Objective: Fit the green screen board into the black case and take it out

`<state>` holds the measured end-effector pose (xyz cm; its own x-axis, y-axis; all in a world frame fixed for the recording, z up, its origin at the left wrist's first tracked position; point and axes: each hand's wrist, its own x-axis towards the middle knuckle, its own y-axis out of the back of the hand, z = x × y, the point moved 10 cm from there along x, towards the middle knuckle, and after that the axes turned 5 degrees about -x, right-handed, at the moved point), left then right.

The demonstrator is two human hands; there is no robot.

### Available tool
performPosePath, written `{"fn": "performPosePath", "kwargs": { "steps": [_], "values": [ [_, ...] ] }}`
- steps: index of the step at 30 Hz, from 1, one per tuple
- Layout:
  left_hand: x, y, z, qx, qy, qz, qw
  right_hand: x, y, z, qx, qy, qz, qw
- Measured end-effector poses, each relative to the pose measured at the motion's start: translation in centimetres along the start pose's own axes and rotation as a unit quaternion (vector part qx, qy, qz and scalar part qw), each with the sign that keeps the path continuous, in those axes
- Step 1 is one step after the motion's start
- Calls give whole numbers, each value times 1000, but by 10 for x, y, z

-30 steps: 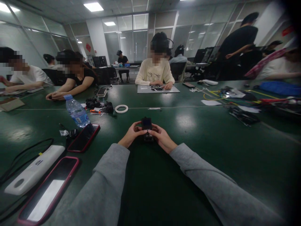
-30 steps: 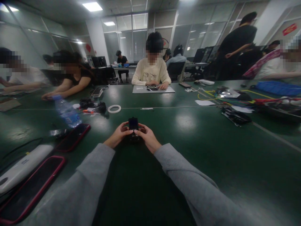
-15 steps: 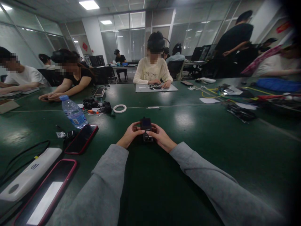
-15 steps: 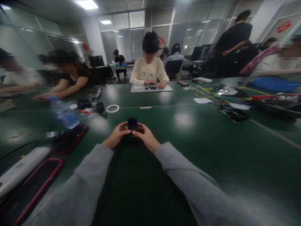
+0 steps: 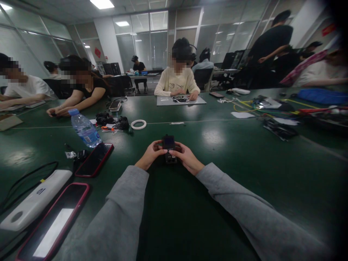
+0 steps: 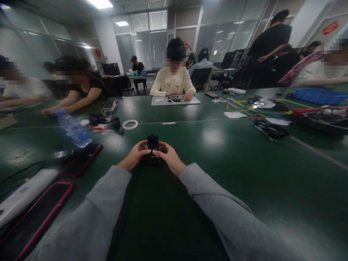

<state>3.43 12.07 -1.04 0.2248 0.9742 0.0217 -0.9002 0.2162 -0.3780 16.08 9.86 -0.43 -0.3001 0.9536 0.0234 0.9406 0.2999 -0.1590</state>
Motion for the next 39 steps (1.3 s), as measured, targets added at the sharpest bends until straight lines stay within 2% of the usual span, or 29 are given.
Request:
{"fn": "performPosePath", "kwargs": {
  "steps": [8, 15, 39],
  "values": [
    [-2, -7, 1, -27, 14, -27, 999, 1, 2, 2, 2, 9, 14, 1000],
    [-4, -7, 1, -24, 33, -24, 999, -2, -1, -1, -15, 11, 10, 1000],
    [-4, -6, 4, -17, 14, -20, 1000, -3, -4, -4, -32, 22, 18, 999]
  ]
}}
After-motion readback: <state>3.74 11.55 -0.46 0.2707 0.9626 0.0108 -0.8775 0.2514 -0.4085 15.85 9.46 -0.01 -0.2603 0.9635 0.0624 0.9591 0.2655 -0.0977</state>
